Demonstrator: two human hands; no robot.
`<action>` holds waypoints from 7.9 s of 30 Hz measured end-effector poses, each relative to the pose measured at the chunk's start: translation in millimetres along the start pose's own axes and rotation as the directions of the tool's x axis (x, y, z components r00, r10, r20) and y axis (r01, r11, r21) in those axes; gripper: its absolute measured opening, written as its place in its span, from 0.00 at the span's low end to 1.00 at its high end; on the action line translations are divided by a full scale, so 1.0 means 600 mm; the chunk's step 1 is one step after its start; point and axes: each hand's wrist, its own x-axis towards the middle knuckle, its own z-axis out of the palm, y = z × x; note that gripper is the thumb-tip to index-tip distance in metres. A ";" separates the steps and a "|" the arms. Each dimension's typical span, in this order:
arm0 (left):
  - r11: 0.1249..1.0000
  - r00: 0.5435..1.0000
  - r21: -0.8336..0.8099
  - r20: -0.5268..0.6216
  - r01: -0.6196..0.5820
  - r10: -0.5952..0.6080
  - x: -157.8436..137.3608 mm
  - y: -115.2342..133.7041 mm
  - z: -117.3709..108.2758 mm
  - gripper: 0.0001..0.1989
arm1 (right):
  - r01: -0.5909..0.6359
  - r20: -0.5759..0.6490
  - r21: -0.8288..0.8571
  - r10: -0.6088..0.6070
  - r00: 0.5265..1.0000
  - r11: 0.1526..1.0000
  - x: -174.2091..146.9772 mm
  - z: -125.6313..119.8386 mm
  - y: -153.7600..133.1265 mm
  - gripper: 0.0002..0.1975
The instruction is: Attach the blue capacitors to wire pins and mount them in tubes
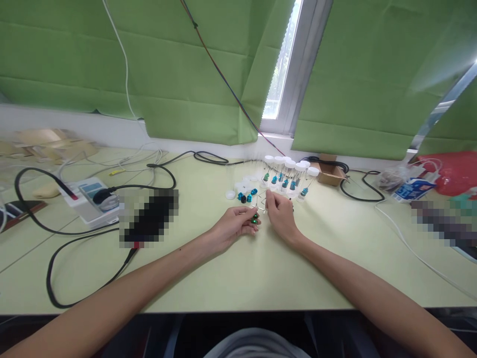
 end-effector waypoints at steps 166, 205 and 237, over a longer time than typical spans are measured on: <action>0.999 0.974 0.024 -0.225 -0.029 0.034 0.009 0.017 -0.019 0.10 | 0.192 0.315 0.025 -0.190 0.930 0.981 -0.020 -0.018 -0.007 0.07; 0.999 0.987 -0.023 -0.157 -0.044 0.040 0.011 0.015 -0.024 0.09 | 0.186 0.290 0.040 -0.189 0.938 0.982 -0.011 -0.025 -0.008 0.07; 0.999 0.990 0.011 -0.129 -0.053 0.054 0.011 0.014 -0.027 0.11 | 0.193 0.309 0.026 -0.192 0.932 0.981 -0.010 -0.027 -0.004 0.08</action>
